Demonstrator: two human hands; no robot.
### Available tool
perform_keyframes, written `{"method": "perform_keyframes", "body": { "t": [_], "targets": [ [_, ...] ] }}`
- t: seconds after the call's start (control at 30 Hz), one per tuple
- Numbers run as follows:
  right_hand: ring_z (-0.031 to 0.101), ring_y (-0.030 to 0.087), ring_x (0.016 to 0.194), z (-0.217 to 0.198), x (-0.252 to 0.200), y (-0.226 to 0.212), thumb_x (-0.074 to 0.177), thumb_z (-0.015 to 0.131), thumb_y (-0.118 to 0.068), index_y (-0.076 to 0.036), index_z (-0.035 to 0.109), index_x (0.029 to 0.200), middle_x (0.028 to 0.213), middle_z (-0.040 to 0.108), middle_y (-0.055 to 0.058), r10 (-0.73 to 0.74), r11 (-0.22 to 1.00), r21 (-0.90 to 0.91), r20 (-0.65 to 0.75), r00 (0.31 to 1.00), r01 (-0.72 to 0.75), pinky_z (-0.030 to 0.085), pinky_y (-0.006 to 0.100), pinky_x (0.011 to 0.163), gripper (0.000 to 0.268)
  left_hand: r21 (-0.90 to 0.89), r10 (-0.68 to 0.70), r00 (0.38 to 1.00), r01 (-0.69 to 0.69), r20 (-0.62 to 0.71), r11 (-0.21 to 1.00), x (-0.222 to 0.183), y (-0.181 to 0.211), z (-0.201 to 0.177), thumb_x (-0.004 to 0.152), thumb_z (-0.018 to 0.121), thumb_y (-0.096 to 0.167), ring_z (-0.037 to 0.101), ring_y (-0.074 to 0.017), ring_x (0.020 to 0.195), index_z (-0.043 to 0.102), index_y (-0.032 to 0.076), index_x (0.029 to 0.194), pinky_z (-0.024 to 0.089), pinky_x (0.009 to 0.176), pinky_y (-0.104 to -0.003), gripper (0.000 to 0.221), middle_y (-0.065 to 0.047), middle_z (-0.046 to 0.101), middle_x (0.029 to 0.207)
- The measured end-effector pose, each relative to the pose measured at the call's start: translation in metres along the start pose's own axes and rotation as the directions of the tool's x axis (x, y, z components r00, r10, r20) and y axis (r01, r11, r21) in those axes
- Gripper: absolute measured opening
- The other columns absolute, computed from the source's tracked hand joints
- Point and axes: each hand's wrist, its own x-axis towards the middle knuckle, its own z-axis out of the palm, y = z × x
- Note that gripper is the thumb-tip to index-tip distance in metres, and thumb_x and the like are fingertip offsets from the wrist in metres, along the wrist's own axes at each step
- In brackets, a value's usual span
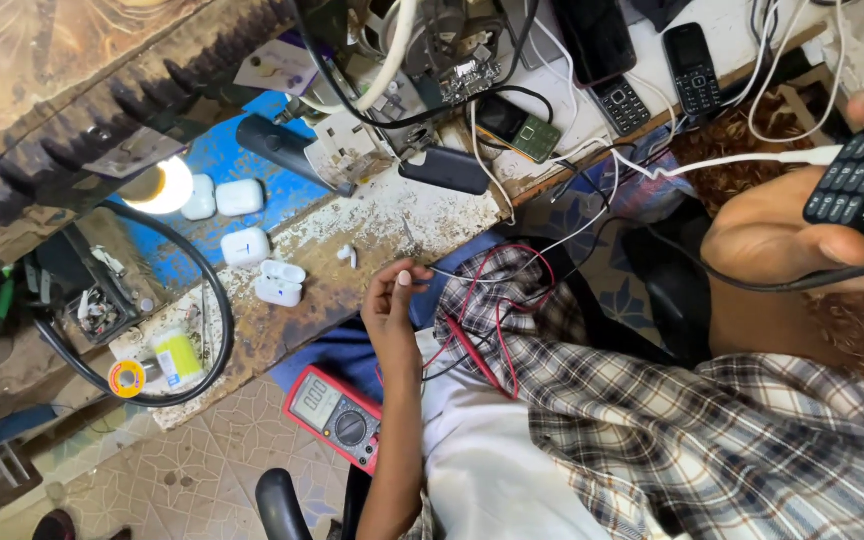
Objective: Testing a mobile phone motherboard with a multimeter and performing soldering repairs.
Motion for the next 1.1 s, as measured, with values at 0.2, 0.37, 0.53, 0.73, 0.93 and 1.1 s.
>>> {"method": "perform_keyframes", "body": {
  "t": [0.2, 0.37, 0.53, 0.73, 0.93, 1.1],
  "targets": [
    [0.043, 0.054, 0.104, -0.001, -0.016, -0.002, 0.099, 0.03, -0.021, -0.004, 0.042, 0.146, 0.127, 0.046, 0.035, 0.033, 0.979, 0.199, 0.014, 0.999, -0.036, 0.037, 0.069, 0.08, 0.051, 0.064, -0.099, 0.995, 0.099, 0.0, 0.993, -0.002, 0.022, 0.005, 0.1, 0.063, 0.023, 0.072, -0.019, 0.092, 0.07, 0.005, 0.112, 0.057, 0.08, -0.031, 0.022, -0.009, 0.075, 0.096],
    [0.051, 0.039, 0.099, -0.028, -0.043, 0.005, 0.086, 0.044, -0.015, -0.01, 0.044, 0.13, 0.119, 0.049, 0.032, 0.152, 0.958, 0.196, 0.272, 0.95, -0.209, 0.039, 0.049, 0.076, 0.044, 0.039, -0.078, 0.997, 0.077, 0.007, 0.996, 0.0, 0.017, 0.001, 0.1, 0.064, 0.024, 0.072, -0.0184, 0.091, 0.07, 0.006, 0.111, 0.056, 0.079, -0.03, 0.022, -0.009, 0.074, 0.094],
    [0.072, 0.03, 0.099, 0.024, -0.069, -0.043, 0.084, 0.087, -0.008, -0.013, 0.062, 0.118, 0.128, 0.063, 0.021, 0.084, 0.733, 0.541, 0.528, 0.845, -0.412, 0.069, 0.034, 0.074, 0.043, 0.035, -0.1, 0.995, 0.101, -0.011, 0.994, -0.006, 0.017, 0.0, 0.101, 0.064, 0.026, 0.072, -0.0186, 0.09, 0.069, 0.004, 0.114, 0.057, 0.079, -0.029, 0.026, -0.009, 0.075, 0.095],
    [0.065, 0.039, 0.11, 0.06, -0.118, -0.13, 0.084, 0.088, -0.019, -0.003, 0.067, 0.11, 0.125, 0.061, 0.021, 0.329, 0.584, 0.167, 0.846, 0.419, -0.795, 0.053, 0.048, 0.096, 0.038, -0.134, 0.028, 0.995, -0.015, 0.095, 0.991, -0.022, -0.063, -0.037, 0.097, 0.069, 0.037, 0.073, -0.0286, 0.088, 0.065, -0.005, 0.125, 0.06, 0.077, -0.038, 0.051, -0.023, 0.071, 0.096],
    [0.067, 0.033, 0.11, 0.063, -0.154, -0.15, 0.091, 0.078, -0.023, -0.014, 0.065, 0.119, 0.128, 0.065, 0.01, 0.179, 0.672, 0.04, 0.96, 0.215, -0.74, 0.051, 0.043, 0.093, 0.032, -0.127, -0.002, 0.995, 0.015, 0.1, 0.992, -0.021, -0.056, -0.042, 0.088, 0.076, 0.041, 0.069, -0.0216, 0.104, 0.057, -0.001, 0.14, 0.057, 0.09, -0.038, 0.069, -0.017, 0.069, 0.12],
    [0.067, 0.043, 0.103, 0.075, -0.142, -0.147, 0.103, 0.06, -0.025, -0.005, 0.062, 0.124, 0.119, 0.063, 0.018, 0.083, 0.613, 0.088, 0.981, 0.175, -0.785, 0.054, 0.05, 0.088, 0.029, -0.268, 0.048, 0.997, -0.061, -0.055, 0.961, -0.03, -0.035, -0.032, 0.088, 0.074, 0.043, 0.064, -0.0148, 0.114, 0.056, 0.002, 0.139, 0.054, 0.098, -0.03, 0.068, -0.011, 0.066, 0.128]
  ]
}}
